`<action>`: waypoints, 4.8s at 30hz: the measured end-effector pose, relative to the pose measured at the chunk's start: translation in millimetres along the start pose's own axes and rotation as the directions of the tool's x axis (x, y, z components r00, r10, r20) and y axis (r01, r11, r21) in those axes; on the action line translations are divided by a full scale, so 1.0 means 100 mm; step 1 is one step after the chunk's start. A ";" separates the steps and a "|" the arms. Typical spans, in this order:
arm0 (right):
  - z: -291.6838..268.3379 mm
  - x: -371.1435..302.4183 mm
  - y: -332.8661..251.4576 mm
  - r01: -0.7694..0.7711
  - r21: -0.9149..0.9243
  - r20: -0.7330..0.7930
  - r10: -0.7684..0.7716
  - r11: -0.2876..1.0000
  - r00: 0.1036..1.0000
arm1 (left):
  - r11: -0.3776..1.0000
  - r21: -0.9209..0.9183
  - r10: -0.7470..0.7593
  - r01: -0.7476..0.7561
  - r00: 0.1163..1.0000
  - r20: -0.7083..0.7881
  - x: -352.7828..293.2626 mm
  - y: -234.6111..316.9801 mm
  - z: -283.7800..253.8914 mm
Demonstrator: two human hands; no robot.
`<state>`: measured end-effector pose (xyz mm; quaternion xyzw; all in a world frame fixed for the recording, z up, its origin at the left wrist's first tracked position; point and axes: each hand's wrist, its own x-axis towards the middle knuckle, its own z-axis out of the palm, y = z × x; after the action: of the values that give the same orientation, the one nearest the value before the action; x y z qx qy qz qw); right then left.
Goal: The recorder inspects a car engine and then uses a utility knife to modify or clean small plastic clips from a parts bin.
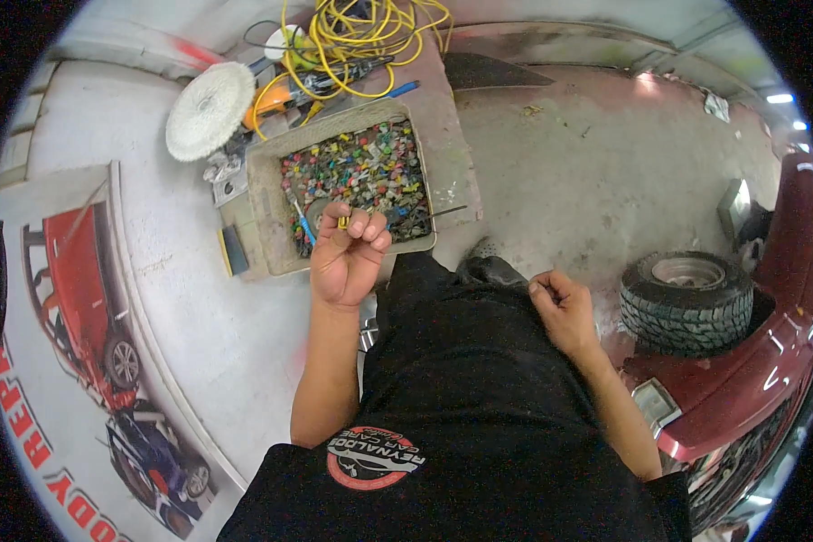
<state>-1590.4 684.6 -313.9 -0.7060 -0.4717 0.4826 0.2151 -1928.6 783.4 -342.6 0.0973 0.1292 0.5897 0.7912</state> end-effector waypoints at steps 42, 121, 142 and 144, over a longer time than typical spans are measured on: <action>1.37 -0.45 -0.48 -0.355 0.118 -0.293 0.374 0.927 0.880 | -0.754 0.657 -0.268 -0.008 0.917 -0.296 2.04 0.42 -1.79; 1.30 -0.33 -0.22 -0.370 0.170 -0.244 0.403 0.913 0.882 | -0.642 0.767 0.002 0.005 1.000 -0.005 2.11 0.00 -1.90; 1.19 -0.42 -0.10 -0.423 0.277 -0.314 0.497 0.863 0.809 | 0.721 0.527 -0.242 0.450 0.876 -0.416 1.95 0.28 -1.94; 1.22 -0.45 -0.10 -0.460 0.303 -0.286 0.540 0.835 0.791 | 0.810 0.370 -0.309 0.455 0.867 -0.391 1.72 0.39 -1.65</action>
<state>-1707.0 631.5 -339.1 -0.8540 -0.1634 0.4332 0.2374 -1970.4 959.3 -502.5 0.1549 0.4027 0.3777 0.8193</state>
